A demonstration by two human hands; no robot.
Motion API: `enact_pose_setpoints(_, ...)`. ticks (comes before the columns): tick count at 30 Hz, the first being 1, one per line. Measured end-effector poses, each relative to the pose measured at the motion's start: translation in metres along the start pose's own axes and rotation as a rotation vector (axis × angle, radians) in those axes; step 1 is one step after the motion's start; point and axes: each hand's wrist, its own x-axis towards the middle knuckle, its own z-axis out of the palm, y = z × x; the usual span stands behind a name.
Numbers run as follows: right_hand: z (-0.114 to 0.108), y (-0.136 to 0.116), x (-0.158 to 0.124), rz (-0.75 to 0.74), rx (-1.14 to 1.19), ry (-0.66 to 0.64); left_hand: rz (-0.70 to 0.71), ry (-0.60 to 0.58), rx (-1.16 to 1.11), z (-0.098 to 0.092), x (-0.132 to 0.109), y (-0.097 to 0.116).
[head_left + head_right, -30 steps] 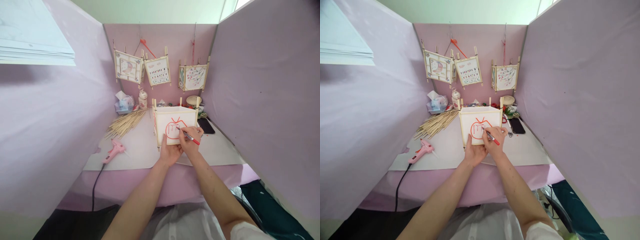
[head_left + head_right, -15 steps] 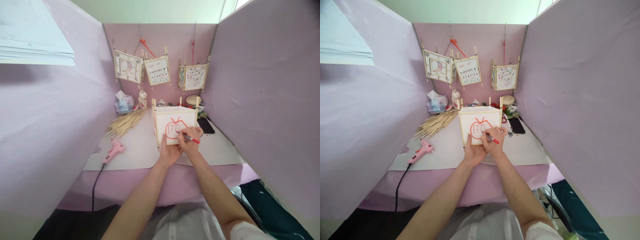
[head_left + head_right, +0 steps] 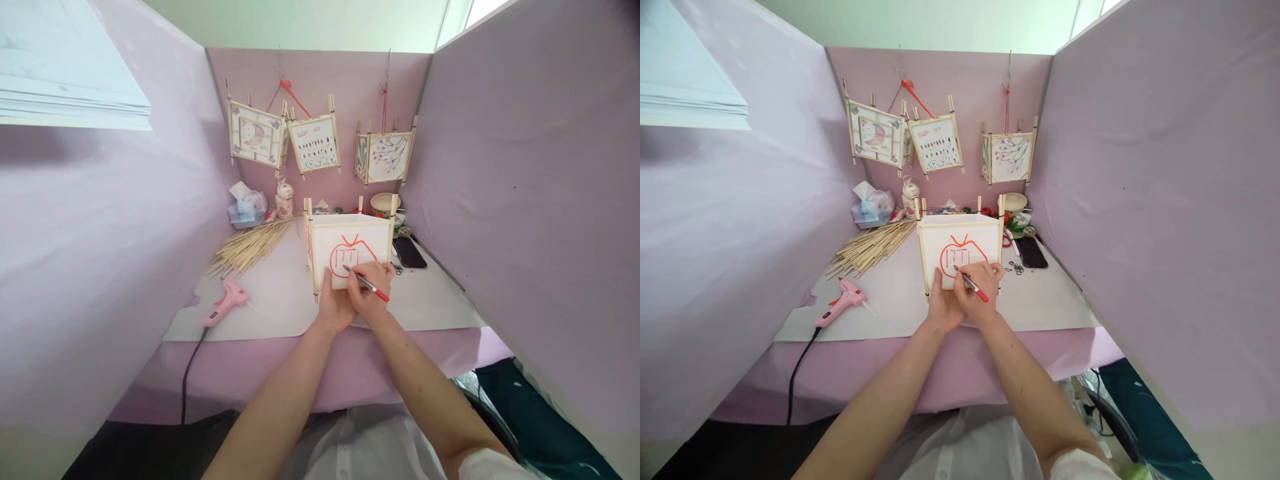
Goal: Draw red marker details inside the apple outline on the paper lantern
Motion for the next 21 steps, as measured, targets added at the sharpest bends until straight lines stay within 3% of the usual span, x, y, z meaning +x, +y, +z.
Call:
enact_pose_setpoints(11, 0.002, -0.001, 0.001, 0.002, -0.053, -0.039, -0.011, 0.011, -0.013, -0.004, 0.001, 0.0)
enact_pose_setpoints(21, -0.002, 0.01, 0.0, 0.006, -0.165, 0.045, 0.008, 0.023, -0.021, 0.006, -0.001, 0.001)
